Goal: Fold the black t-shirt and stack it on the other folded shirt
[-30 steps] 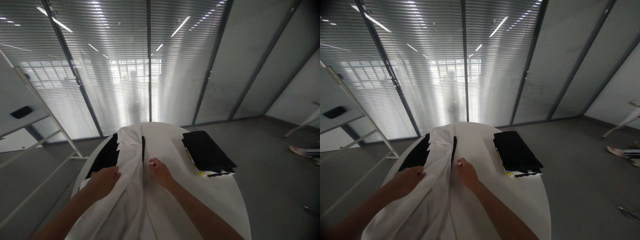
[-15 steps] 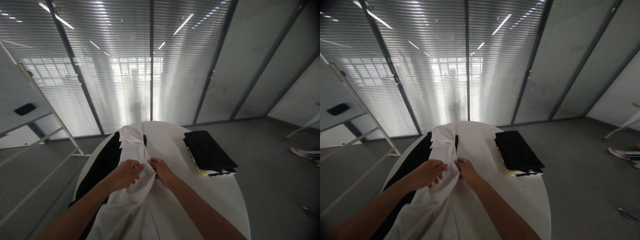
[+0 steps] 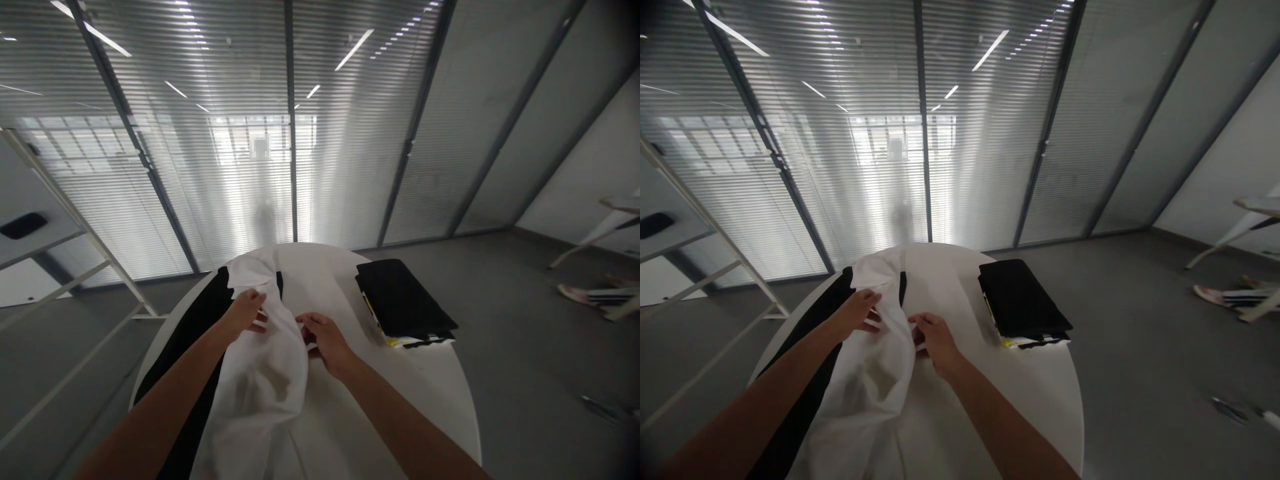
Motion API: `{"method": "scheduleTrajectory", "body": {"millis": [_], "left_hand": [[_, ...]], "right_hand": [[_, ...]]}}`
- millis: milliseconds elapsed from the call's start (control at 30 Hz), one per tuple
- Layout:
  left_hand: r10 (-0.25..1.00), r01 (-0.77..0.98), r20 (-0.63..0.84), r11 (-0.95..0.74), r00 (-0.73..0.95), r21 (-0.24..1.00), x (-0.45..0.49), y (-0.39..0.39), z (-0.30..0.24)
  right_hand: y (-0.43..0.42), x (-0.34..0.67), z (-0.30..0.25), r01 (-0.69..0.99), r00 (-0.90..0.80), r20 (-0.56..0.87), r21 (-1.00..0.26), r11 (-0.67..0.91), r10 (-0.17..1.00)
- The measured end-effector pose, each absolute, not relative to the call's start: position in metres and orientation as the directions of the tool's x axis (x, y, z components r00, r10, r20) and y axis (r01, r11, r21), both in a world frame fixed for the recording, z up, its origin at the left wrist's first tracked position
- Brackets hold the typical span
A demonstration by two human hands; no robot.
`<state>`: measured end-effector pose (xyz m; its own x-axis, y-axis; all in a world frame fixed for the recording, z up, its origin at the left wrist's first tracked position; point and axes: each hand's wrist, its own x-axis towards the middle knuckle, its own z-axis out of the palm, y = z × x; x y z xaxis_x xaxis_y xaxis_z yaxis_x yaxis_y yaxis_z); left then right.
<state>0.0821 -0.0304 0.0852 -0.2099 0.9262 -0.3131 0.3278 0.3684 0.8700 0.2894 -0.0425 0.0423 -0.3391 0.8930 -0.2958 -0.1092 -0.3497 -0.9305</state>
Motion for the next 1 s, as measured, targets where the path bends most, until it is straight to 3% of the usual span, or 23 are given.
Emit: {"method": "scheduleTrajectory", "body": {"millis": [133,300,433,533,633,733,833,933,1000], "left_hand": [[0.963,0.017,-0.228,0.233,-0.145,0.972,0.08,-0.041,0.091],[0.995,0.037,-0.098,0.098,-0.005,0.995,0.124,-0.051,0.091],[0.986,0.009,-0.11,0.109,0.128,0.994,0.162,-0.055,0.076],[0.975,0.043,-0.144,0.139,0.166,0.989,0.173,-0.058,0.055],[0.95,0.077,-0.177,0.163,0.258,0.984,0.174,-0.063,0.036],[0.926,0.092,-0.21,0.191,0.313,0.977,0.174,-0.067,0.027],[0.914,0.139,-0.255,0.222,0.315,0.965,0.178,-0.073,0.025],[0.891,0.183,-0.32,0.273,0.322,0.945,0.18,-0.077,0.027],[0.88,0.172,-0.345,0.303,0.327,0.937,0.176,-0.079,0.028]], "right_hand": [[-0.037,0.312,0.054,-0.127,-0.346,-0.221,-0.952,-0.279,0.912],[-0.029,0.306,0.063,-0.055,-0.404,-0.244,-0.956,-0.289,0.882],[-0.003,0.303,0.06,-0.047,-0.374,-0.227,-0.964,-0.263,0.899],[0.02,0.306,0.058,0.063,-0.357,-0.199,-0.98,-0.189,0.913],[0.037,0.304,0.056,0.269,-0.336,-0.109,-0.963,-0.015,0.936],[0.045,0.291,0.054,0.514,-0.413,0.003,-0.825,0.236,0.911],[0.048,0.27,0.05,0.705,-0.489,0.028,-0.576,0.414,0.872],[0.05,0.249,0.047,0.803,-0.486,0.065,-0.359,0.475,0.871],[0.055,0.24,0.046,0.814,-0.48,0.068,-0.336,0.473,0.875]]}}
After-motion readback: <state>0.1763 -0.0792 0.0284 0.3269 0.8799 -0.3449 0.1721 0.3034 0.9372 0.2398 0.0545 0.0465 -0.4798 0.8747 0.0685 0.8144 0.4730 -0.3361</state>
